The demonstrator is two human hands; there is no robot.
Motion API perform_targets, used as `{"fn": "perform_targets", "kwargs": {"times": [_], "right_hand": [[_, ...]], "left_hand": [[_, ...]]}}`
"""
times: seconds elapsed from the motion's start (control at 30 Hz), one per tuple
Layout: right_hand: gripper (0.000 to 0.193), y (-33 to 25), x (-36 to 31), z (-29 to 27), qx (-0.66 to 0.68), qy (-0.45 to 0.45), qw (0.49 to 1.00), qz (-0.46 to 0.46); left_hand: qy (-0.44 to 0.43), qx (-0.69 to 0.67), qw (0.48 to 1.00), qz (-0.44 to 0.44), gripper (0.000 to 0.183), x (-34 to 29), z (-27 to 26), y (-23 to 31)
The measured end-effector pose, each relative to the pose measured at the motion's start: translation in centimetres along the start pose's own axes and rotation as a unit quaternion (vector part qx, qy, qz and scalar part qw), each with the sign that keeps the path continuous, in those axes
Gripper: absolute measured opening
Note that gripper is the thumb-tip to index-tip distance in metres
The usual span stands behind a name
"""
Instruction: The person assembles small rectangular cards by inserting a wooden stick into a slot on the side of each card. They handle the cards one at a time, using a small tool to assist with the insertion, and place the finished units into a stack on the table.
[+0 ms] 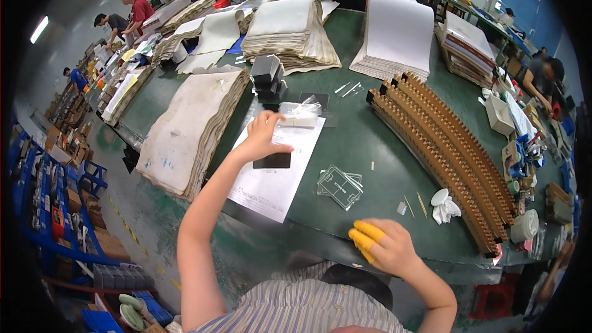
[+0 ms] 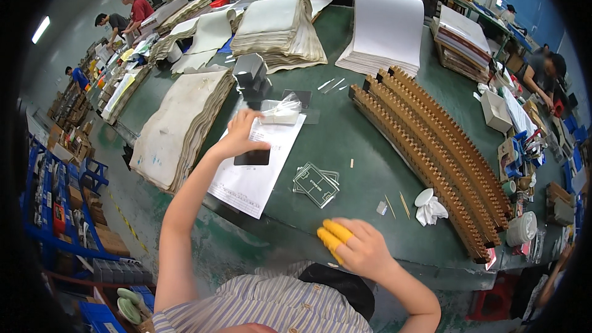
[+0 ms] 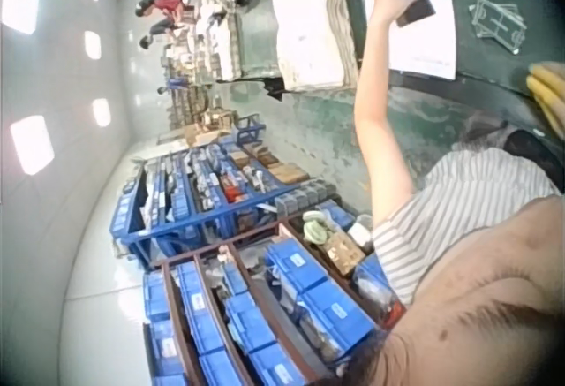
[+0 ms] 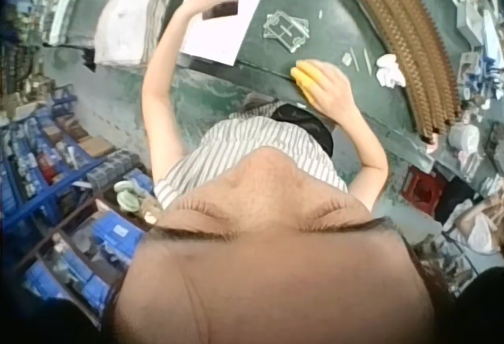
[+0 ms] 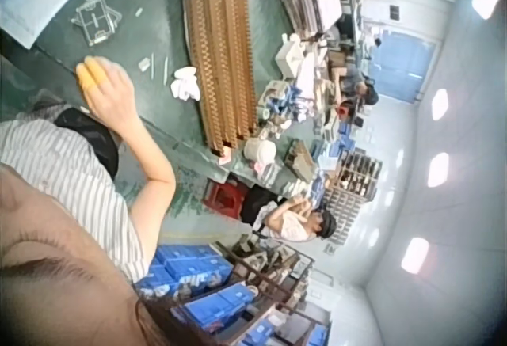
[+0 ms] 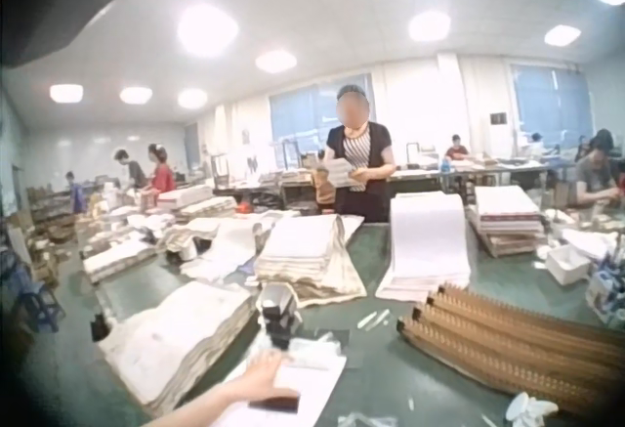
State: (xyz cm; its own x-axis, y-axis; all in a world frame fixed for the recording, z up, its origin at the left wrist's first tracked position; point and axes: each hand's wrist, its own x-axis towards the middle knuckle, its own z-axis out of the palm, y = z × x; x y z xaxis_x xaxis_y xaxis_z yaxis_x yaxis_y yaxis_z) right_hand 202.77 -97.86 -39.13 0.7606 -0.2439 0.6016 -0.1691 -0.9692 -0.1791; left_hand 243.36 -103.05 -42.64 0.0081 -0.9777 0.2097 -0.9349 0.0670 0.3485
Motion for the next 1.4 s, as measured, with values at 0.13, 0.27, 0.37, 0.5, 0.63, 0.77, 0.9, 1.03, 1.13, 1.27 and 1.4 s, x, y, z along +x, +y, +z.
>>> {"fn": "perform_targets", "kwargs": {"times": [0.13,0.27,0.37,0.5,0.63,0.77,0.9,1.03,1.13,1.27,1.4], "right_hand": [[0.034,-2.5,-1.5,-0.9,0.018,0.010,0.998,0.064],[0.031,-4.3,-2.9,-0.4,0.033,0.044,0.988,0.141],[0.026,-5.0,-3.6,0.4,0.047,0.083,0.976,0.197],[0.024,-4.6,-4.3,2.0,0.066,0.106,0.958,0.256],[0.023,-4.1,-4.2,2.5,0.086,0.135,0.945,0.286],[0.021,-3.5,-4.0,3.1,0.098,0.155,0.935,0.303],[0.020,-3.1,-4.0,3.5,0.093,0.155,0.935,0.304],[0.022,-2.7,-3.9,4.2,0.105,0.144,0.934,0.309],[0.024,-2.2,-3.8,4.8,0.103,0.139,0.938,0.302],[0.025,-2.3,-4.1,4.7,0.104,0.131,0.939,0.299],[0.023,-2.4,-4.1,4.5,0.126,0.134,0.928,0.325]], "left_hand": [[0.067,0.053,0.988,0.130,0.085,6.4,0.7,0.4],[-0.117,0.089,0.983,0.105,0.085,10.1,1.3,0.2],[-0.097,0.099,0.981,0.132,0.076,10.5,2.1,-1.2],[-0.077,0.077,0.984,0.138,0.063,9.5,-0.6,0.8],[-0.026,0.106,0.982,0.157,0.058,7.2,-5.1,-1.2],[-0.036,0.195,0.975,0.102,0.062,4.2,-7.2,-5.4],[-0.020,0.219,0.971,0.092,0.062,2.9,-6.3,-6.9],[0.087,0.196,0.970,0.114,0.058,6.4,-3.5,-2.7],[0.077,0.080,0.984,0.139,0.054,11.4,0.0,2.6],[0.109,0.061,0.983,0.133,0.043,17.7,5.6,7.2],[0.081,0.186,0.976,0.083,0.023,22.3,11.0,7.2]]}}
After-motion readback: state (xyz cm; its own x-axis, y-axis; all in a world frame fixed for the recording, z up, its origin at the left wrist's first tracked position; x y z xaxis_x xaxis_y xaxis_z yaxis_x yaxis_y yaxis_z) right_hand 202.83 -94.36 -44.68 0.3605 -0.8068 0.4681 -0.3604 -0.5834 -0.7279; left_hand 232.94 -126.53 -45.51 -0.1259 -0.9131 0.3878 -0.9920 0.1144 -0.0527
